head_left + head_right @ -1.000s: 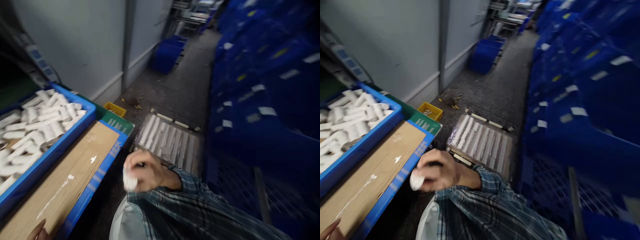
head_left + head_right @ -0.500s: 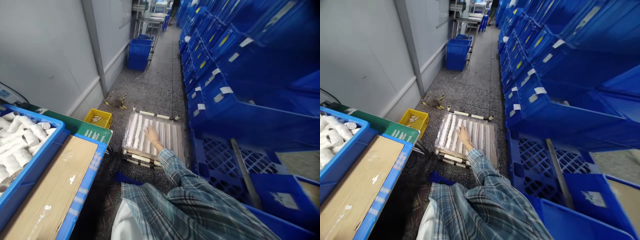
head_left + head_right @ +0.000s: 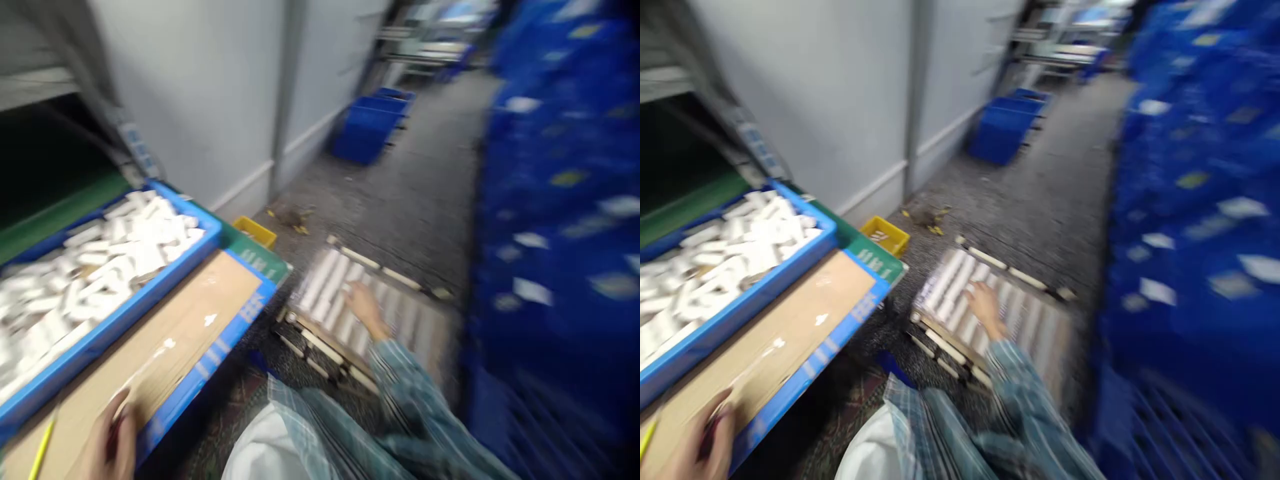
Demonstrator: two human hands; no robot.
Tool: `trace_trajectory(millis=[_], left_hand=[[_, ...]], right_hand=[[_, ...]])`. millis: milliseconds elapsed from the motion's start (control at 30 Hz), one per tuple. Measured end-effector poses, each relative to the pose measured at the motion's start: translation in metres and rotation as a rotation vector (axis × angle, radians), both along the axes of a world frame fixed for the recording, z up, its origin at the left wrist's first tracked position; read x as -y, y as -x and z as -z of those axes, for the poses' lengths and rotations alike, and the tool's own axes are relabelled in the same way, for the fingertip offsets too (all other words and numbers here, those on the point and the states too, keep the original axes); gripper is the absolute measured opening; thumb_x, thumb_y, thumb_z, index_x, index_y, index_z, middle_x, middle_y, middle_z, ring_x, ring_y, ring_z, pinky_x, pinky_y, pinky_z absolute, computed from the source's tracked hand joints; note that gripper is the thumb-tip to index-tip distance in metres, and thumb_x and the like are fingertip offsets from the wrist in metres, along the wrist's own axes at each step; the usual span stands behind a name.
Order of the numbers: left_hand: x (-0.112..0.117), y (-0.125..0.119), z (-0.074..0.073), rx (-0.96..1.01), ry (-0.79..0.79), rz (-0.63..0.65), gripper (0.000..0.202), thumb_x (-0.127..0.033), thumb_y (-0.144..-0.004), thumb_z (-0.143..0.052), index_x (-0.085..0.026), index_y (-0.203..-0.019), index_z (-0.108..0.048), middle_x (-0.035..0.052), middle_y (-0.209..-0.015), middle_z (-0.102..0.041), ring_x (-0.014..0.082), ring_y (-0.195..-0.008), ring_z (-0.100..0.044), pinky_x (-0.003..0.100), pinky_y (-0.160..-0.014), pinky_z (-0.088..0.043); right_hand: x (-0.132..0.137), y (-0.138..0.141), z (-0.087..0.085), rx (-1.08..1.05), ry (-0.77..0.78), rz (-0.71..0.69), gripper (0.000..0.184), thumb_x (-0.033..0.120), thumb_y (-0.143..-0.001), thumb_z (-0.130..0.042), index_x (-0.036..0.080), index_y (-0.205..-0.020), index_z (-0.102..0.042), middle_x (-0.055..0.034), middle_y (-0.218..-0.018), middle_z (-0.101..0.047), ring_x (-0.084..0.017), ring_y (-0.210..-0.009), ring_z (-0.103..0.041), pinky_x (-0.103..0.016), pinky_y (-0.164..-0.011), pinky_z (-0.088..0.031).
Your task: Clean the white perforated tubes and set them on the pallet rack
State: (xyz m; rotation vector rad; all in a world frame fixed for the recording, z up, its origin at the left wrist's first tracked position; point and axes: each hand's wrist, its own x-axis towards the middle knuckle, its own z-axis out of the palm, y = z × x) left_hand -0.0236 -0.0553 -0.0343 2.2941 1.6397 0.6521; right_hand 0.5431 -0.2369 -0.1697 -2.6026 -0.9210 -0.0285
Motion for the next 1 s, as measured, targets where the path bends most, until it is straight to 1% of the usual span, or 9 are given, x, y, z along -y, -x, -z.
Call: trace_trajectory(millis=[100,200,267,333,467,600,767,867,1000], left_hand=[[0.019,-0.009,0.010,-0.104,-0.144,-0.146,0.034,-0.041,-0.104,-0.054,-0.028,-0.131,-0.069,0.0017,-0.083,-0.081,0.0239,-0.068,-0.078,0.030,-0.058,-0.058],[0.015,-0.018,0.014,-0.144,-0.227,-0.097,0.030,-0.031,-0.108,-0.046,-0.022,-0.128,-0.067,0.0072,-0.097,-0.082,0.0230,-0.081,-0.080,0.031,-0.071,-0.061],[0.012,-0.021,0.017,-0.149,-0.250,-0.130,0.026,-0.025,-0.108,-0.045,-0.022,-0.120,-0.068,0.0066,-0.099,-0.082,0.0218,-0.084,-0.079,0.031,-0.073,-0.060],[0.013,-0.024,0.019,-0.142,-0.273,-0.142,0.026,-0.020,-0.106,-0.044,-0.023,-0.119,-0.067,0.0053,-0.097,-0.080,0.0208,-0.084,-0.078,0.030,-0.073,-0.060],[0.018,-0.029,0.023,-0.119,-0.325,-0.133,0.029,-0.014,-0.104,-0.043,-0.024,-0.120,-0.065,0.0029,-0.087,-0.076,0.0204,-0.076,-0.074,0.030,-0.068,-0.058],[0.018,-0.031,0.026,-0.107,-0.349,-0.143,0.028,-0.011,-0.101,-0.045,-0.023,-0.119,-0.063,0.0026,-0.082,-0.072,0.0217,-0.071,-0.072,0.031,-0.064,-0.055],[0.013,-0.031,0.034,-0.107,-0.393,-0.128,0.029,-0.010,-0.097,-0.046,-0.022,-0.118,-0.062,0.0022,-0.078,-0.069,0.0230,-0.066,-0.069,0.035,-0.060,-0.053],[0.011,-0.030,0.037,-0.095,-0.407,-0.113,0.030,-0.010,-0.097,-0.045,-0.022,-0.118,-0.062,0.0018,-0.075,-0.068,0.0223,-0.062,-0.068,0.035,-0.057,-0.051],[0.012,-0.027,0.034,-0.010,-0.399,-0.103,0.031,-0.011,-0.100,-0.045,-0.022,-0.121,-0.064,0.0035,-0.079,-0.072,0.0221,-0.067,-0.071,0.032,-0.061,-0.055]], right_hand=[[-0.043,-0.004,-0.044,0.097,-0.177,-0.174,0.035,0.049,-0.107,-0.051,0.025,-0.118,-0.075,-0.0130,-0.097,-0.077,-0.033,-0.088,-0.077,-0.048,-0.077,-0.064],[-0.121,0.009,-0.101,0.191,-0.430,-0.318,0.040,0.050,-0.103,-0.047,0.036,-0.131,-0.072,-0.0168,-0.104,-0.080,-0.040,-0.093,-0.079,-0.056,-0.083,-0.063],[-0.177,0.044,-0.147,0.218,-0.670,-0.459,0.036,0.044,-0.101,-0.055,0.042,-0.133,-0.071,-0.0128,-0.108,-0.083,-0.036,-0.099,-0.080,-0.051,-0.098,-0.062],[-0.230,0.093,-0.192,0.217,-0.756,-0.662,0.036,0.042,-0.102,-0.056,0.043,-0.135,-0.070,-0.0107,-0.109,-0.083,-0.035,-0.104,-0.080,-0.051,-0.102,-0.061],[-0.335,0.201,-0.252,0.021,-0.559,-1.201,0.032,0.042,-0.103,-0.055,0.031,-0.128,-0.072,-0.0093,-0.119,-0.082,-0.033,-0.114,-0.077,-0.050,-0.106,-0.057],[-0.437,0.311,-0.254,-0.123,-0.168,-1.557,0.030,0.038,-0.101,-0.062,0.026,-0.125,-0.074,-0.0074,-0.129,-0.079,-0.031,-0.116,-0.076,-0.044,-0.102,-0.060],[-0.516,0.422,-0.210,-0.195,-0.053,-1.546,0.030,0.038,-0.104,-0.069,0.018,-0.127,-0.070,-0.0114,-0.127,-0.074,-0.027,-0.111,-0.074,-0.049,-0.100,-0.061],[-0.532,0.446,-0.198,-0.289,-0.076,-1.527,0.031,0.037,-0.105,-0.069,0.018,-0.129,-0.068,-0.0102,-0.134,-0.069,-0.027,-0.115,-0.071,-0.049,-0.099,-0.061],[-0.514,0.422,-0.214,-0.445,-0.091,-1.485,0.028,0.033,-0.103,-0.072,0.018,-0.126,-0.069,-0.0110,-0.132,-0.071,-0.027,-0.114,-0.071,-0.049,-0.100,-0.061]])
